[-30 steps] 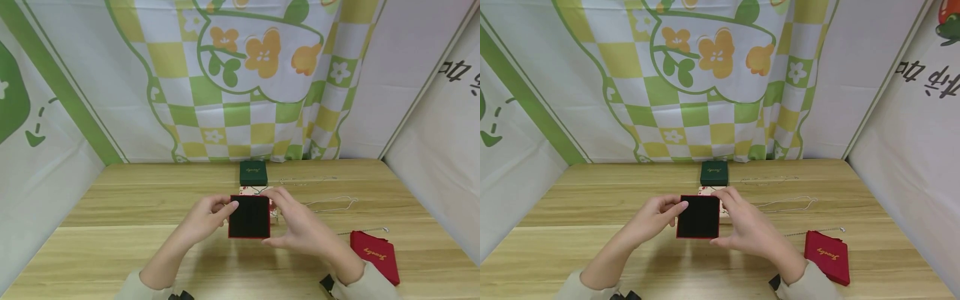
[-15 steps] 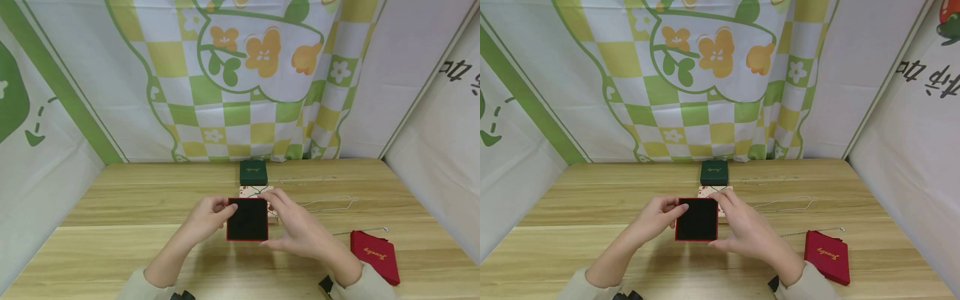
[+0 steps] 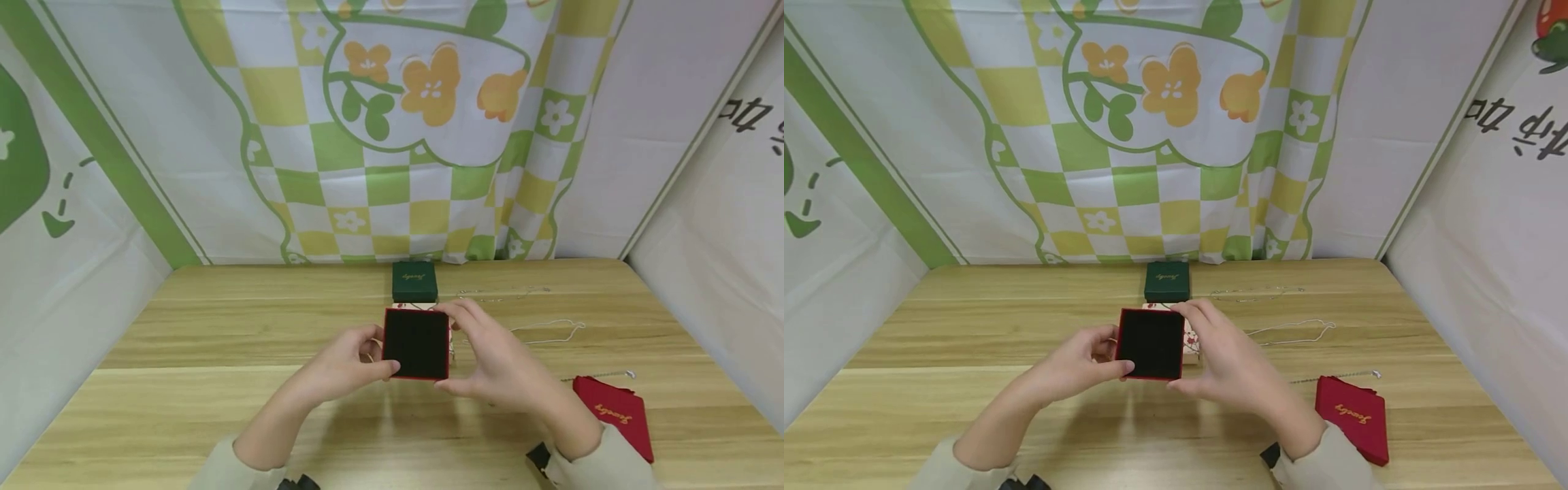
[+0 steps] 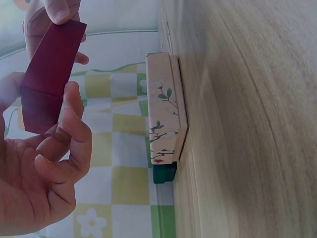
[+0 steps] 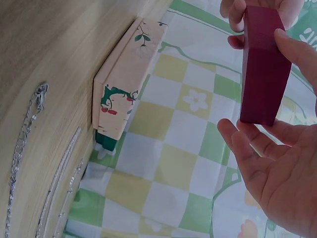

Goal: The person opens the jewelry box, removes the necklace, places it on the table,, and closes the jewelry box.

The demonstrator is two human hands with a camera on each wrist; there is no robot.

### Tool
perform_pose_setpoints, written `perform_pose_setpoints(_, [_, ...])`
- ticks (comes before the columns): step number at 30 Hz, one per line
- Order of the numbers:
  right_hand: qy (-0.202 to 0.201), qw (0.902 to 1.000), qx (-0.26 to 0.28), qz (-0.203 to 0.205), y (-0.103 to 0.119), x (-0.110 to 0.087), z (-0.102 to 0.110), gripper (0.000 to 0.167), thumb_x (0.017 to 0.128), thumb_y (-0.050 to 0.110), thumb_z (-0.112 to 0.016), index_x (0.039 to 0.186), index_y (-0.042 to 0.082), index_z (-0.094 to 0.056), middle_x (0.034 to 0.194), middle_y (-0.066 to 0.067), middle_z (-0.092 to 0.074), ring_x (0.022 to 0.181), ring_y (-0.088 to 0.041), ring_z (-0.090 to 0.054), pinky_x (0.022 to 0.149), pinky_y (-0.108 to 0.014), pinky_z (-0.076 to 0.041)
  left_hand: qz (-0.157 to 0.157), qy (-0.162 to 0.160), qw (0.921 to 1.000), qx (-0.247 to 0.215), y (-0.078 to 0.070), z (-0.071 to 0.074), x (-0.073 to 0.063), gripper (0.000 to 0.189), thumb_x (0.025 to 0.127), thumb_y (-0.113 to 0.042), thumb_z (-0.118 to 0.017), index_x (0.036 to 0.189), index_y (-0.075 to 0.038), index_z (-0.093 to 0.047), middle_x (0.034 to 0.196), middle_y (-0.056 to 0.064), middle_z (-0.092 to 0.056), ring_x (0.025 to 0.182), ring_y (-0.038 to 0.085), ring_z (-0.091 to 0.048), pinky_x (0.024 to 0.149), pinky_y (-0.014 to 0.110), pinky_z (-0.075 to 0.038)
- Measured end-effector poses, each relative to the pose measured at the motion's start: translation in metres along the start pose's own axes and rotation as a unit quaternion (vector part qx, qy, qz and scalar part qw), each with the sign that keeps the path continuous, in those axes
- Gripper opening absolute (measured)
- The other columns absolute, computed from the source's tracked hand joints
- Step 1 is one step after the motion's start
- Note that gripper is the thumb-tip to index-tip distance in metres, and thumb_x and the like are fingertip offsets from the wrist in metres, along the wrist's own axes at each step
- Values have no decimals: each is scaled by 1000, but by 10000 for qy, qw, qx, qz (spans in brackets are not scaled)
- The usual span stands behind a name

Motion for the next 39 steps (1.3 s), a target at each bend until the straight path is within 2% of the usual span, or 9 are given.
perform_pose_setpoints(8, [132, 9999, -54, -27, 1, 0, -1, 91, 68, 31, -92, 143, 16, -44, 134, 7, -48, 112, -10, -58, 95, -35, -53, 7, 95, 9989, -462, 0, -5, 1, 37, 90, -14, -69, 119, 5, -57, 83, 7, -67, 78, 15, -62, 75, 30, -48])
perform_pose_setpoints(10, [131, 9998, 70, -93, 0, 0, 0, 90, 68, 30, -92, 143, 17, -44, 134, 8, -48, 112, -10, -57, 94, -36, -53, -155, 144, 9987, -454, 0, -4, 1, 51, 91, -20, -71, 132, 2, -51, 90, 8, -67, 84, 16, -62, 81, 33, -48])
perform_pose_setpoints(13, [116, 9992, 324, -179, -3, -1, 4, 91, 68, 29, -93, 143, 18, -43, 132, 10, -49, 112, -11, -55, 93, -37, -53, -606, 280, 9975, -243, -5, 0, -1, 87, 86, -27, -79, 154, -10, -27, 114, 9, -64, 97, 20, -59, 90, 42, -47])
perform_pose_setpoints(17, [105, 9985, 532, -51, -5, -2, 10, 93, 67, 27, -93, 145, 20, -42, 131, 10, -50, 113, -12, -54, 89, -36, -53, -1144, 328, 9926, 242, -13, 4, -6, 119, 74, -26, -89, 159, -26, -5, 138, 5, -49, 109, 24, -53, 96, 48, -45])
perform_pose_setpoints(20, [102, 9981, 586, 131, -4, -3, 13, 95, 66, 26, -94, 145, 20, -42, 131, 9, -50, 114, -12, -54, 87, -34, -53, -1375, 319, 9889, 473, -15, 4, -5, 116, 73, -23, -89, 159, -28, -11, 137, 1, -48, 109, 22, -54, 96, 42, -46])
perform_pose_setpoints(23, [103, 9976, 639, 263, -3, -3, 15, 94, 66, 24, -94, 145, 17, -43, 133, 8, -50, 116, -12, -53, 90, -36, -53, -1501, 305, 9869, 501, -14, 2, -1, 106, 74, -21, -88, 156, -29, -21, 133, -2, -51, 105, 18, -56, 79, 32, -51])
perform_pose_setpoints(27, [142, 9969, 683, 373, -2, -3, 19, 93, 67, 21, -93, 145, 16, -43, 134, 8, -50, 118, -12, -53, 97, -39, -51, -1604, 156, 9864, 312, -14, 2, 2, 98, 74, -20, -88, 152, -30, -30, 128, -4, -55, 103, 16, -57, 58, 25, -44])
perform_pose_setpoints(33, [139, 9966, 727, 361, -5, -5, 23, 94, 67, 23, -93, 146, 17, -42, 134, 7, -49, 119, -12, -51, 94, -39, -51, -1871, -162, 9822, 2, -14, 2, 3, 95, 71, -15, -89, 151, -23, -37, 124, 1, -61, 103, 18, -56, 59, 27, -41])
perform_pose_setpoints(39, [255, 9965, 720, 334, -7, -8, 23, 96, 70, 29, -92, 149, 20, -38, 139, 5, -48, 122, -15, -49, 96, -43, -51, -1804, -510, 9822, 141, -14, 7, 3, 97, 65, -16, -93, 149, -19, -44, 118, 0, -66, 101, 17, -56, 62, 29, -40])
Point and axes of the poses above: each hand's wrist, its own x-axis towards the middle knuckle, its own z-axis out of the back of the hand, y = z × x, the point moved 8 cm from there along x, towards the middle knuckle
